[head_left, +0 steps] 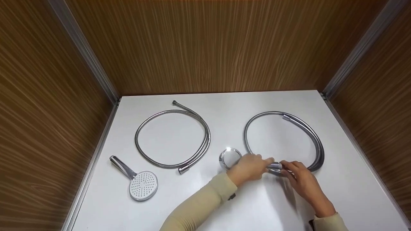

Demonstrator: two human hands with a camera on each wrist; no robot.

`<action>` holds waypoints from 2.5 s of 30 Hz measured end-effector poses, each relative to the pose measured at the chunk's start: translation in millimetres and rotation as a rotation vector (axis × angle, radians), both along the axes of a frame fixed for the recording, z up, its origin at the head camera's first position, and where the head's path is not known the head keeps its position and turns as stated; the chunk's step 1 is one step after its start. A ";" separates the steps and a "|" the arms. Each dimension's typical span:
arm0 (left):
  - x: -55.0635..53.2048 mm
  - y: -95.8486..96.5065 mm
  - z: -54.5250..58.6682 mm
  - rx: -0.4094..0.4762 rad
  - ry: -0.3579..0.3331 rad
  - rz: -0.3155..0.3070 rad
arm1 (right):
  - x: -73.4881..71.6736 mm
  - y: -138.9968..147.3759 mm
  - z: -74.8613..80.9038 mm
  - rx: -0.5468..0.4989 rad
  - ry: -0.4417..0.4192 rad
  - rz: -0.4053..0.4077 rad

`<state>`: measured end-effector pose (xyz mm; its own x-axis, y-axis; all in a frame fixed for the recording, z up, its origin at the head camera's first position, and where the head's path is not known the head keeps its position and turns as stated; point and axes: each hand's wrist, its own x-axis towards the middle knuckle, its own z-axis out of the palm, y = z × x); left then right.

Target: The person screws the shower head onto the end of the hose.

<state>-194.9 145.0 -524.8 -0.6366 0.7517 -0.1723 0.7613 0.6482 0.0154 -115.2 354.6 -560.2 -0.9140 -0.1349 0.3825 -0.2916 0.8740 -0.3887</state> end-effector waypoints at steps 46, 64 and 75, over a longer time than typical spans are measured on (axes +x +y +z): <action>9.0 2.8 -4.4 -0.044 0.126 0.029 | -3.4 -3.4 4.6 0.033 -0.046 0.063; 10.6 4.5 -5.9 -0.058 0.115 0.042 | -3.8 -3.0 3.4 0.055 0.013 0.103; 13.2 4.1 -7.4 -0.040 0.077 0.059 | -2.5 -6.6 -0.5 0.078 0.023 0.061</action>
